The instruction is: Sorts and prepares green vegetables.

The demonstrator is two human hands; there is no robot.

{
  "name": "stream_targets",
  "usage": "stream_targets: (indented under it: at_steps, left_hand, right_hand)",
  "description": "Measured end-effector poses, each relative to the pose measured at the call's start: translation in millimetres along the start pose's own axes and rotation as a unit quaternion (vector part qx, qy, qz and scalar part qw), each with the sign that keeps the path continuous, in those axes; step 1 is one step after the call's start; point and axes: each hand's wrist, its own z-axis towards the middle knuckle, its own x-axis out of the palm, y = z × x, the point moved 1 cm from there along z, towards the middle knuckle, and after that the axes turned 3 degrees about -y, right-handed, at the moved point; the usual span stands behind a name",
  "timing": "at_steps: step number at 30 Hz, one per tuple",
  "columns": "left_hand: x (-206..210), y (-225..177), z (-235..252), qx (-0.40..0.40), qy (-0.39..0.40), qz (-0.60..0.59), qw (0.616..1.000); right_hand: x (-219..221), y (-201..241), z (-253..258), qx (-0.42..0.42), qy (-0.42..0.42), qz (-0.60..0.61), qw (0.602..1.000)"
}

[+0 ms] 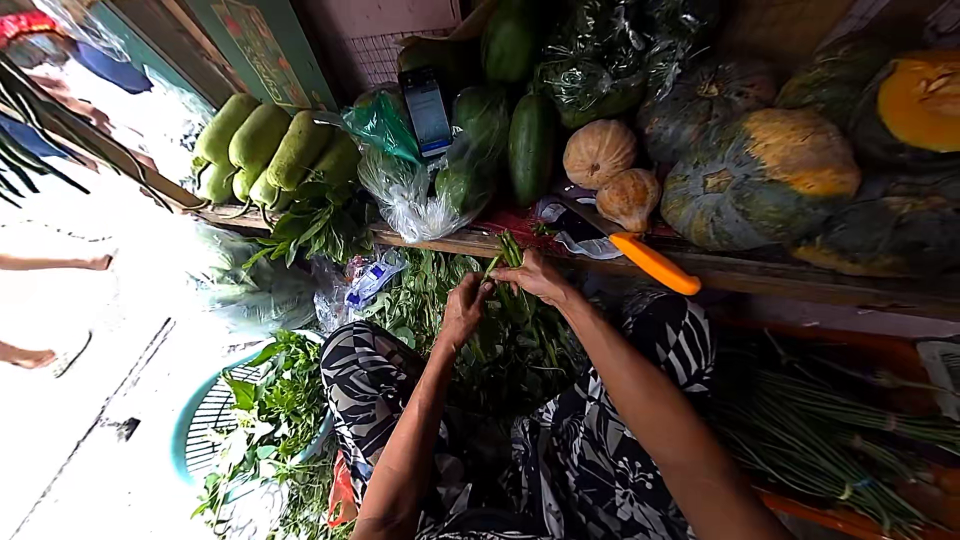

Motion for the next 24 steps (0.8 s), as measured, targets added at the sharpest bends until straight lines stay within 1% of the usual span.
stream_targets:
  at_steps: [2, 3, 5, 7, 8, 9, 11, 14, 17, 21, 24]
  left_hand:
    - [-5.0, -10.4, -1.9, -0.021, 0.01, 0.048, 0.999]
    - [-7.8, -15.3, -3.4, -0.035, 0.012, 0.066, 0.997]
    - [-13.4, -22.7, -5.0, -0.066, -0.001, 0.082, 0.995]
    - [-19.2, -23.0, -8.4, -0.087, -0.039, 0.061, 0.994]
    - [-20.3, -20.7, -9.5, -0.089, -0.058, 0.041, 0.994]
    - [-19.3, -18.2, -9.9, -0.089, -0.072, 0.018, 0.993]
    - [-12.8, -17.8, -9.0, -0.084, -0.097, -0.016, 0.992]
    - [3.1, -22.3, -8.5, -0.07, -0.144, -0.049, 0.986]
    - [19.1, -28.7, -7.8, -0.042, -0.178, -0.088, 0.979]
    - [37.2, -31.8, -7.0, -0.009, -0.203, -0.107, 0.973]
    - [45.5, -32.7, -8.1, -0.003, -0.232, -0.112, 0.966]
  right_hand:
    - [-5.6, 7.4, -1.0, -0.004, 0.004, -0.105, 0.994]
    - [-6.5, 10.9, -2.5, -0.001, -0.006, -0.156, 0.988]
    - [-10.6, 13.9, -1.4, 0.014, -0.059, -0.208, 0.976]
    - [-21.9, 1.6, 7.8, -0.011, -0.137, -0.149, 0.979]
    - [-26.3, -2.3, 10.3, -0.027, -0.151, -0.104, 0.983]
    - [-27.3, -4.0, 11.4, -0.037, -0.143, -0.053, 0.988]
    - [-21.6, -0.7, 10.2, -0.035, -0.098, 0.068, 0.992]
    - [-13.1, 6.3, 2.3, -0.026, -0.051, 0.161, 0.985]
    - [-5.3, 8.5, 0.8, -0.035, -0.035, 0.202, 0.978]
    - [8.4, 2.4, 1.0, -0.051, -0.045, 0.208, 0.976]
    - [13.7, 2.1, -0.6, -0.063, -0.054, 0.209, 0.974]
